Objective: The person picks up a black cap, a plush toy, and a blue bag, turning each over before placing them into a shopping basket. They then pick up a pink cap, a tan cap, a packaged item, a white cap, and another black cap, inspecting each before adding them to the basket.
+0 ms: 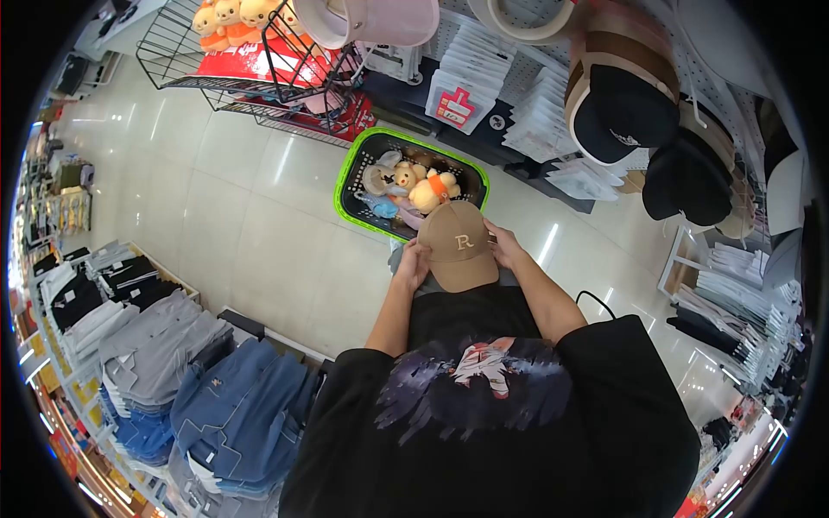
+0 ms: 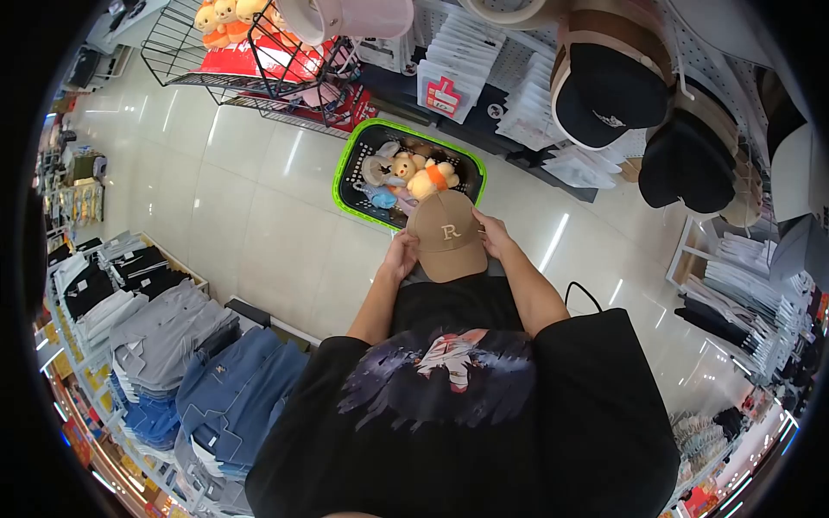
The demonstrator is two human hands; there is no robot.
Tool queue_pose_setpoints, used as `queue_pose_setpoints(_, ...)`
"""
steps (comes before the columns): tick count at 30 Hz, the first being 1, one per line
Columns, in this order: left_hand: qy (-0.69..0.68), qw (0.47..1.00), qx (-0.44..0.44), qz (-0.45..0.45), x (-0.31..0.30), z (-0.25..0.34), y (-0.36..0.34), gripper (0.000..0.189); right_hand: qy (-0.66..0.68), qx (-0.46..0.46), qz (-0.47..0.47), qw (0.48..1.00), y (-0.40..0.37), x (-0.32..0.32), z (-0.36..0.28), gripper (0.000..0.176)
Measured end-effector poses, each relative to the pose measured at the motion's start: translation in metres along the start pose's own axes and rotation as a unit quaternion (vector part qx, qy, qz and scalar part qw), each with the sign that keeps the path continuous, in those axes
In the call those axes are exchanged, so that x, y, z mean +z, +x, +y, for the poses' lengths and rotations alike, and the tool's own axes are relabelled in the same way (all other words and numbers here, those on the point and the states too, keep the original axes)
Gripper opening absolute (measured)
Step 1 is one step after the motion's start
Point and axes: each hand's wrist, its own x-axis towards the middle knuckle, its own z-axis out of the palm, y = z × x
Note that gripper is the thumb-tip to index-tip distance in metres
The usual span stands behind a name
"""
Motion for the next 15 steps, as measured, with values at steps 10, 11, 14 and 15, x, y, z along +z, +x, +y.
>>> queue_pose_setpoints(10, 0.131, 0.991, 0.015, 0.025, -0.026, 0.041, 0.037, 0.069, -0.121, -0.082, 0.065, 0.987, 0.055, 0.057, 0.054, 0.057)
queue_pose_setpoints(11, 0.139, 0.990, 0.017, 0.019, -0.033, 0.045, 0.052, 0.073, -0.121, -0.087, 0.070, 0.986, 0.058, 0.065, 0.052, 0.057)
queue_pose_setpoints(14, 0.188, 0.982, 0.001, 0.033, -0.047, 0.054, 0.075, 0.079, -0.109, -0.094, 0.094, 0.985, 0.073, 0.080, 0.067, 0.068)
queue_pose_setpoints(15, 0.228, 0.973, -0.010, 0.046, -0.048, 0.058, 0.084, 0.081, -0.104, -0.094, 0.098, 0.985, 0.083, 0.083, 0.075, 0.068)
